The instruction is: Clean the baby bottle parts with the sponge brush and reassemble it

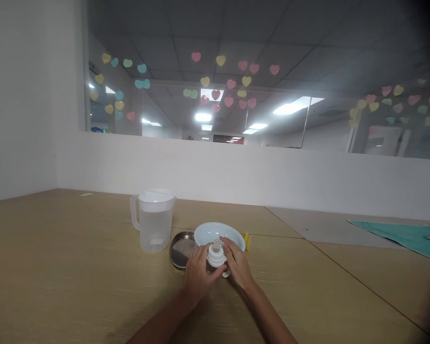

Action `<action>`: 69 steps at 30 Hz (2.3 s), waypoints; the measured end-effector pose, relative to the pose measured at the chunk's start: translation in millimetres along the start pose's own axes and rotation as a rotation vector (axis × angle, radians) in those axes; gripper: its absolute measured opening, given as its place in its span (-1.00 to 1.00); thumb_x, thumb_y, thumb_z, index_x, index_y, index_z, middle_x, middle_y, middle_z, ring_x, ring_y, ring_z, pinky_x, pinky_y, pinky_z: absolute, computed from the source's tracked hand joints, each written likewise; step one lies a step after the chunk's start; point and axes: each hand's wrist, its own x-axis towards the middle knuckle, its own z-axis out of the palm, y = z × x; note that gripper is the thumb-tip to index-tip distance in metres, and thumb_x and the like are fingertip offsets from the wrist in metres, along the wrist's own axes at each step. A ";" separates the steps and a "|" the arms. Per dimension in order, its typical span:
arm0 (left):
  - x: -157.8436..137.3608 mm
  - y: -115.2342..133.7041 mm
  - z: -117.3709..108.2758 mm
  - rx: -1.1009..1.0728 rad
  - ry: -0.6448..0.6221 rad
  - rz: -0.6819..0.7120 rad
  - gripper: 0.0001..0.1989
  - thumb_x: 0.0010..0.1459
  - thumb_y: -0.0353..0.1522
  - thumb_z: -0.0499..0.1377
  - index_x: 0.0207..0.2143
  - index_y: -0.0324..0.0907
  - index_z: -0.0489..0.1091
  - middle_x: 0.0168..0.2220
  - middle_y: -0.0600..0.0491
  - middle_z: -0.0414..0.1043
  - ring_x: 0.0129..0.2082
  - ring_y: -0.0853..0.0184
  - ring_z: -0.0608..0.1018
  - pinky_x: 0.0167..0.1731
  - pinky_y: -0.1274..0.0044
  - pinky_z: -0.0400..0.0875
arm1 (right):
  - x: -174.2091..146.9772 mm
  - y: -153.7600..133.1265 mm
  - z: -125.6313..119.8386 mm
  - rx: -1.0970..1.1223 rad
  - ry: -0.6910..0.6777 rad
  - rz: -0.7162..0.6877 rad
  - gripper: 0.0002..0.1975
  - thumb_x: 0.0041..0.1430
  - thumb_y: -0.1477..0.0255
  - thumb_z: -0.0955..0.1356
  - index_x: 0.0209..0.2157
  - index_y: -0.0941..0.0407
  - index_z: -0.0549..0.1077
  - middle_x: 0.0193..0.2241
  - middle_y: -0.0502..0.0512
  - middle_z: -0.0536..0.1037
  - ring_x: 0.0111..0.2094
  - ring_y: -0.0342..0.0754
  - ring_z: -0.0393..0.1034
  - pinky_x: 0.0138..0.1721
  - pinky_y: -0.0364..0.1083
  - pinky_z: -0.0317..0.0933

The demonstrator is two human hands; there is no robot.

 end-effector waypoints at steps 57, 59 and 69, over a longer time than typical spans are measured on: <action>0.1 1.5 -2.3 -0.246 -0.177 -0.246 -0.30 -0.01 -0.16 0.23 0.14 -0.18 0.11 -0.11 -0.06 0.40 -0.08 0.17 0.44 -0.06 0.35 0.32 | 20.3 -14.2 -26.3 0.976 0.524 0.291 -0.56 -0.23 0.26 0.52 -0.30 0.05 0.35 -0.34 -0.04 0.50 -0.32 -0.06 0.47 -0.20 0.02 0.42; -0.1 1.2 -2.4 -0.251 -0.183 -0.238 -0.31 0.00 -0.16 0.23 0.14 -0.18 0.10 -0.11 -0.07 0.40 -0.08 0.17 0.44 -0.05 0.34 0.31 | 20.8 -7.5 -23.7 0.993 0.475 0.317 -0.58 -0.24 0.27 0.53 -0.32 0.05 0.37 -0.34 -0.03 0.52 -0.29 -0.03 0.48 -0.18 0.04 0.43; 0.8 4.1 -5.5 -0.247 -0.190 -0.218 -0.35 0.00 -0.21 0.22 0.13 -0.19 0.13 -0.09 -0.08 0.41 -0.07 0.16 0.44 -0.05 0.33 0.31 | 19.4 13.9 -12.2 0.800 0.532 0.348 -0.57 -0.20 0.21 0.49 -0.29 0.03 0.33 -0.40 -0.06 0.52 -0.37 -0.06 0.47 -0.30 -0.04 0.40</action>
